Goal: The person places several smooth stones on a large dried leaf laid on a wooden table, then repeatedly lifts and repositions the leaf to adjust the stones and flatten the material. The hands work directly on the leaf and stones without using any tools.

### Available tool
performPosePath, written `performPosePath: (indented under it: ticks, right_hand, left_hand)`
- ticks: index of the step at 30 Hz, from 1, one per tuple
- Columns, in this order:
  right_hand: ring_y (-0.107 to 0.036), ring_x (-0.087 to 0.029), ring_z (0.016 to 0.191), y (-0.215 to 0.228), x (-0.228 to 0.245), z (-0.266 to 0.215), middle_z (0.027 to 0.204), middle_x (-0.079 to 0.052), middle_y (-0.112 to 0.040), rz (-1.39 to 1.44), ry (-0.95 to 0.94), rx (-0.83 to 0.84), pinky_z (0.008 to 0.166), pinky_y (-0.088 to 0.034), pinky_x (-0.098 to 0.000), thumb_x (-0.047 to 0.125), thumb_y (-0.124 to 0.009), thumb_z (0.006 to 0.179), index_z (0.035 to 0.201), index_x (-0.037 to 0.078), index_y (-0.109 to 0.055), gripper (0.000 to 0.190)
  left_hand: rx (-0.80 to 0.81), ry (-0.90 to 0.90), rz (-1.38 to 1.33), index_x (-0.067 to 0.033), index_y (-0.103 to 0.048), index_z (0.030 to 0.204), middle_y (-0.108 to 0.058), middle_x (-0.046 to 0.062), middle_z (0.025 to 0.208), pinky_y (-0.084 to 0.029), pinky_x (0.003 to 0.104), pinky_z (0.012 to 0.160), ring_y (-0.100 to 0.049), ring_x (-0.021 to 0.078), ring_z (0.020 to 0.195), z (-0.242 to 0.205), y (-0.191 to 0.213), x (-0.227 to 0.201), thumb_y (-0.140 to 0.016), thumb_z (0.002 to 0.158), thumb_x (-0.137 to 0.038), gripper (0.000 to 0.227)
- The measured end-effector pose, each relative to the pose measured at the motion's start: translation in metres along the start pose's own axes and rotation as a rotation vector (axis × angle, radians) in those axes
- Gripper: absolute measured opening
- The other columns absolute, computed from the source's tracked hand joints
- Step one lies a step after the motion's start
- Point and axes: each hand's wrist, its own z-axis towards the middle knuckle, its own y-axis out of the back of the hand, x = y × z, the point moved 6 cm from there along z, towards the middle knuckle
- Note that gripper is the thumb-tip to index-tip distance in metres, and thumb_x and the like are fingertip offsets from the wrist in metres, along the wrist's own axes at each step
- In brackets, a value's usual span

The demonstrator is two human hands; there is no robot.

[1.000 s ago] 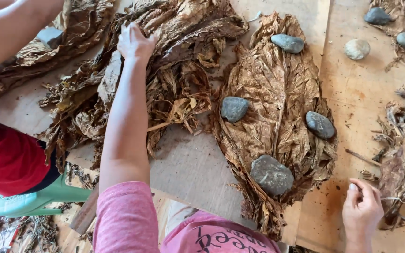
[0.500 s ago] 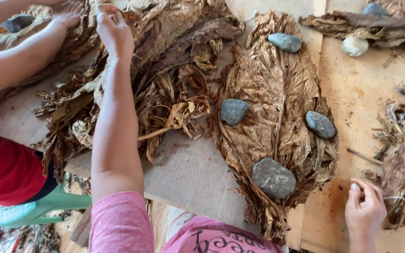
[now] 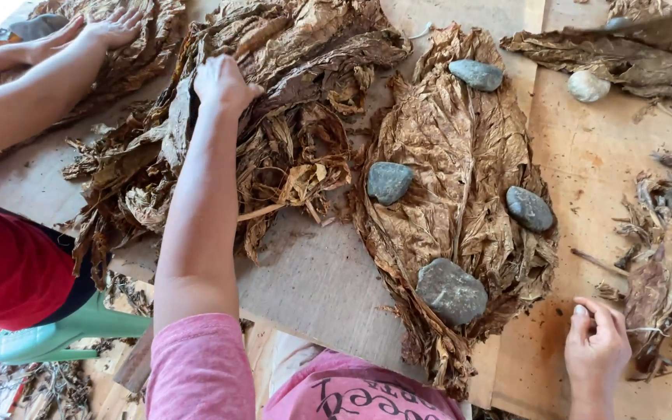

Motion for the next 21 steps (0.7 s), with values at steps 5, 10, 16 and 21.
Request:
performPosePath:
  ticks: [5, 10, 16, 21]
  right_hand:
    - [-0.059, -0.022, 0.083, 0.001, 0.000, 0.000, 0.114, -0.019, -0.063, 0.005, 0.009, -0.009, 0.068, -0.050, -0.0286, -0.010, -0.059, 0.100, 0.113, -0.005, -0.070, 0.018]
    - [-0.057, -0.020, 0.076, -0.001, -0.001, -0.001, 0.114, -0.021, -0.062, 0.015, 0.055, 0.000, 0.063, -0.050, -0.0248, -0.012, -0.060, 0.101, 0.111, -0.008, -0.069, 0.015]
    - [-0.060, -0.022, 0.091, -0.001, -0.003, -0.001, 0.113, -0.017, -0.062, -0.005, 0.061, -0.026, 0.072, -0.052, -0.0281, -0.009, -0.060, 0.100, 0.109, -0.004, -0.070, 0.014]
    - [-0.057, -0.020, 0.082, 0.002, 0.009, 0.003, 0.112, -0.019, -0.060, 0.017, 0.040, 0.012, 0.064, -0.050, -0.0242, -0.009, -0.058, 0.100, 0.109, -0.008, -0.068, 0.013]
  left_hand:
    - [-0.237, -0.180, -0.217, -0.0072, -0.062, 0.086, -0.067, 0.011, 0.084, -0.053, 0.032, 0.065, -0.063, 0.0183, 0.075, 0.011, -0.008, 0.009, -0.070, 0.085, -0.008, 0.008]
    - [-0.300, -0.279, -0.173, -0.0053, -0.052, 0.104, -0.061, 0.014, 0.101, -0.044, 0.042, 0.083, -0.054, 0.0272, 0.094, -0.002, 0.021, -0.003, -0.072, 0.087, -0.024, 0.032]
    - [-0.138, -0.190, 0.018, 0.0025, -0.065, 0.102, -0.067, 0.017, 0.090, -0.054, 0.034, 0.063, -0.063, 0.0256, 0.079, 0.002, -0.005, 0.005, -0.078, 0.079, -0.017, 0.032]
    - [-0.581, -0.344, -0.300, -0.0100, -0.061, 0.088, -0.066, 0.007, 0.082, -0.054, 0.026, 0.060, -0.062, 0.0164, 0.070, 0.008, 0.021, 0.003, -0.071, 0.085, -0.006, 0.012]
